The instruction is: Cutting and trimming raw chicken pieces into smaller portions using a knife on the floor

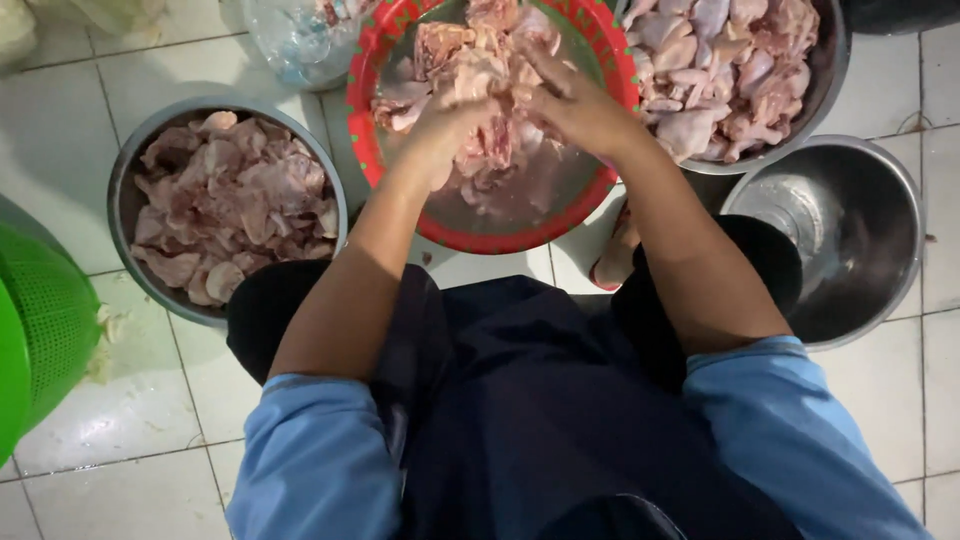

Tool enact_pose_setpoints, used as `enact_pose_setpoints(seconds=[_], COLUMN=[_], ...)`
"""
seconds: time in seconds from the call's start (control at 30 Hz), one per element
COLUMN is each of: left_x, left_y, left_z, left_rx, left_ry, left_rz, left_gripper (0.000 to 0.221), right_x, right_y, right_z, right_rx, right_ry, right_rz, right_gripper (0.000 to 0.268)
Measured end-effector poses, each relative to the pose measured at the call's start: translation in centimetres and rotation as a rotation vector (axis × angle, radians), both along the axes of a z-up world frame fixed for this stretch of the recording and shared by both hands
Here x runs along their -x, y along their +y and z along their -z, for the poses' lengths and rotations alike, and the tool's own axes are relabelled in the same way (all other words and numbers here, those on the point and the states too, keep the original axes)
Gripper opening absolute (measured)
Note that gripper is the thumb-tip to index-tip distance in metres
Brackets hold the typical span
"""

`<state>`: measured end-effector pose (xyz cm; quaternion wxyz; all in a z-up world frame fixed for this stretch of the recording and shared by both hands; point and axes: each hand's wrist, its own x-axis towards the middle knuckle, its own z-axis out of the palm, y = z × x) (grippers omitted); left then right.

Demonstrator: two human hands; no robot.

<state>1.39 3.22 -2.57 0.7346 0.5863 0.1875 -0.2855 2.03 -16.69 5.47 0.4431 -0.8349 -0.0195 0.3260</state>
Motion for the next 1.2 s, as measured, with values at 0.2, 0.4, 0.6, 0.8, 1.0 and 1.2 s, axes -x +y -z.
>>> enact_pose_setpoints(seconds=[0.2, 0.4, 0.6, 0.8, 1.0, 1.2], left_x=[-0.4, -2.8, -3.1, -3.3, -2.1, -2.3], left_y=[0.0, 0.0, -0.5, 0.5, 0.9, 0.0], left_z=[-2.2, 2.8, 2.3, 2.1, -0.4, 1.8], left_rx=[0.342, 0.529, 0.749, 0.376, -0.097, -0.248], left_ry=[0.05, -0.093, -0.334, -0.322, -0.528, -0.596], left_rz=[-0.346, -0.629, -0.57, -0.305, -0.352, -0.382], left_gripper=[0.104, 0.06, 0.037, 0.044, 0.036, 0.017], right_x=[-1.1, 0.9, 0.8, 1.2, 2.5, 4.3], right_y=[-2.0, -0.9, -0.8, -1.5, -0.6, 2.5], right_z=[4.1, 0.0, 1.7, -0.2, -0.9, -0.7], right_rx=[-0.098, -0.278, -0.287, -0.234, -0.075, 0.169], right_ry=[-0.31, -0.016, 0.058, -0.012, 0.069, -0.19], right_rz=[-0.16, 0.065, -0.017, -0.052, -0.007, 0.038], right_gripper=[0.072, 0.062, 0.057, 0.052, 0.04, 0.036])
